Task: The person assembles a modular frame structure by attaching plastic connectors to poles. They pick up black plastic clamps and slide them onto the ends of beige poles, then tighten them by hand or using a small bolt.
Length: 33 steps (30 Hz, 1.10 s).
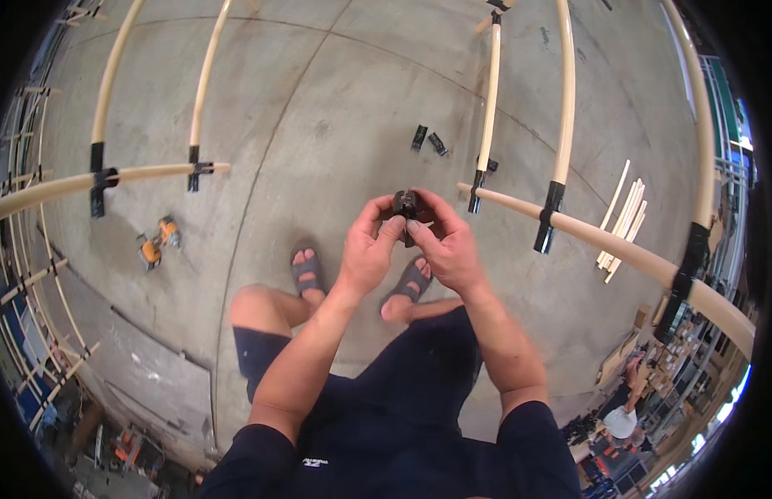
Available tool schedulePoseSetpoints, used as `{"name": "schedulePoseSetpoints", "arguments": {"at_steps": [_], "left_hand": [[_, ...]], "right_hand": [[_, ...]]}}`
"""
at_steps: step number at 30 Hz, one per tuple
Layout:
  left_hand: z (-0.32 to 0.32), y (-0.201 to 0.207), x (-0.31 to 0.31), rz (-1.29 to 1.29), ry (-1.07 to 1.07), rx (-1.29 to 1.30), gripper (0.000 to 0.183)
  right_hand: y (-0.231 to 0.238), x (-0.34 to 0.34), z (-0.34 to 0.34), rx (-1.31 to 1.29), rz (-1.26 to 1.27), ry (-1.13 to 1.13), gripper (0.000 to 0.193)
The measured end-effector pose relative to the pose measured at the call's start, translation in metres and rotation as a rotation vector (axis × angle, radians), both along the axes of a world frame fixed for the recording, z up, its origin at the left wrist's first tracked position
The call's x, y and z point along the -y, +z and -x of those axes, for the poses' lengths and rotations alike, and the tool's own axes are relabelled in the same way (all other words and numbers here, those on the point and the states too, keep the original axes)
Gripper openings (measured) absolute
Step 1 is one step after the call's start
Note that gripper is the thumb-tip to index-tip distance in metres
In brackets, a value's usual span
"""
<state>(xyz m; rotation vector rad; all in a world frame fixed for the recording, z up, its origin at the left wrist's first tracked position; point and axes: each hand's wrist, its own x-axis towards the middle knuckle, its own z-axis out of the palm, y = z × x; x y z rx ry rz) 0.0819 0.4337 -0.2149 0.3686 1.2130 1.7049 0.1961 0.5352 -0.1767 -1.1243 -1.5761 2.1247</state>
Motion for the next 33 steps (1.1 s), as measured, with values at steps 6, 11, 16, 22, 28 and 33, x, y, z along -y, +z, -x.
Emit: {"name": "schedulePoseSetpoints", "arguments": {"at_steps": [6, 11, 16, 22, 28, 33], "left_hand": [[-0.01, 0.114, 0.04, 0.328, 0.075, 0.306, 0.038], [-0.027, 0.194, 0.07, 0.312, 0.023, 0.304, 0.041], [-0.026, 0.283, 0.081, 0.298, -0.127, 0.265, 0.039], [-0.009, 0.361, 0.077, 0.171, -0.217, 0.34, 0.047], [0.003, 0.383, 0.076, 0.153, -0.351, 0.238, 0.042], [0.012, 0.398, 0.069, 0.077, -0.356, 0.178, 0.041]], "right_hand": [[0.084, 0.054, 0.001, 0.032, 0.007, -0.242, 0.033], [0.165, 0.094, -0.018, 0.14, 0.206, -0.461, 0.012], [0.267, 0.107, -0.027, 0.335, -0.128, -0.321, 0.011], [0.356, 0.121, -0.022, 0.22, -0.181, -0.453, 0.009], [0.39, 0.13, -0.016, 0.223, -0.134, -0.54, 0.01], [0.401, 0.135, -0.011, 0.254, -0.171, -0.569, 0.012]]}}
